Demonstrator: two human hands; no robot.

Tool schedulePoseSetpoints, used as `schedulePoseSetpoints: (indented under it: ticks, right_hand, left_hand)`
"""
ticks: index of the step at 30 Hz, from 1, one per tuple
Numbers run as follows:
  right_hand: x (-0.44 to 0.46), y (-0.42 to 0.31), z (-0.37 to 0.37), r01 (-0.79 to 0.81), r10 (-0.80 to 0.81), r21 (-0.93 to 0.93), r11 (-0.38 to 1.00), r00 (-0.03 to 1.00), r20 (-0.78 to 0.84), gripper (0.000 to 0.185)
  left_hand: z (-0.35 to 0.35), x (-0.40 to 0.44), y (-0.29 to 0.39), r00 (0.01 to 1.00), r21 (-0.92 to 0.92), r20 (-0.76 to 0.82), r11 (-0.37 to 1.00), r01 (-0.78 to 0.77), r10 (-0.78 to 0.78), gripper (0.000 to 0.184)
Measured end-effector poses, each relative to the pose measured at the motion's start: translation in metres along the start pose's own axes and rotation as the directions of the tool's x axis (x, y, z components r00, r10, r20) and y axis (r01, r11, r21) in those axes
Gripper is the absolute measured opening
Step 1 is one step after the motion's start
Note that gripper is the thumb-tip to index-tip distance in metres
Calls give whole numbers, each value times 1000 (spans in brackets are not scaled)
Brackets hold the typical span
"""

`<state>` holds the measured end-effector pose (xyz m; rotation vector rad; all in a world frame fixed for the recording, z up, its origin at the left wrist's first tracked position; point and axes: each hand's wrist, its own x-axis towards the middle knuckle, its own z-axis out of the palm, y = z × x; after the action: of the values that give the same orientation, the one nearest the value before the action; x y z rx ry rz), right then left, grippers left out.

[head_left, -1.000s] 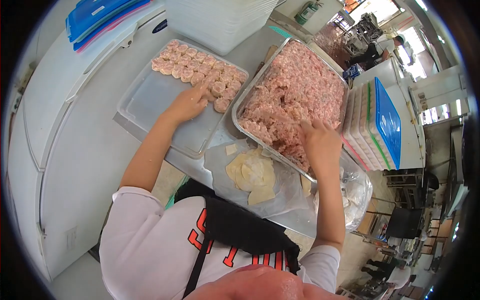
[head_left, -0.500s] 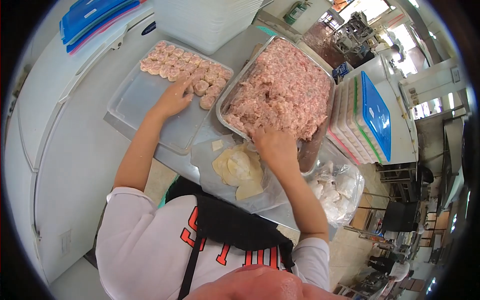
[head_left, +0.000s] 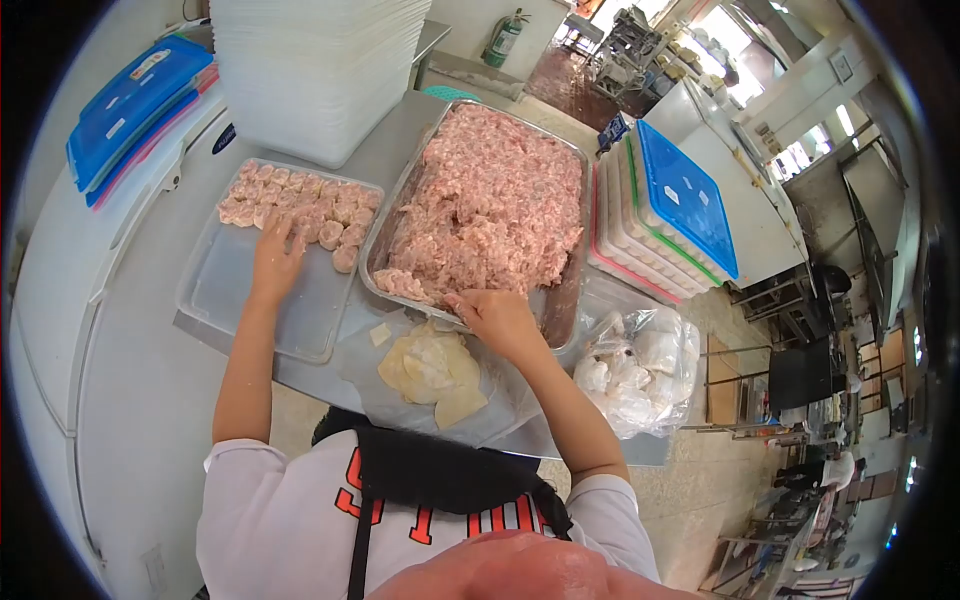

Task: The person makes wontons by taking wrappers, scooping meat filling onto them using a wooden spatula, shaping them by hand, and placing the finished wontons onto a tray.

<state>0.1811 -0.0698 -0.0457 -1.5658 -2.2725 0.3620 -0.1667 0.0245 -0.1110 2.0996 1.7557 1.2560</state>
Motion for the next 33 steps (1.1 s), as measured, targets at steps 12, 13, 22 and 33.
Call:
schedulePoseSetpoints:
  ticks: [12,13,22,33]
  right_hand:
    - [-9,66,-6,-95,130,371,924,989,-71,31]
    - [-13,70,-8,-120,166,329,936,979,-115,32]
    - [-18,79,-3,-129,199,357,925,966,-166,33]
    - [-23,68,-22,-193,276,487,852,955,-105,24]
  left_hand:
    - [16,-110,147,716,-484,294,744,-460,634,25]
    - [18,-110,156,707,-463,317,754,-466,632,27]
    - [56,-105,124,729,-450,595,892,-47,338,34]
    - [25,-101,167,695,-394,559,882,-258,453,37]
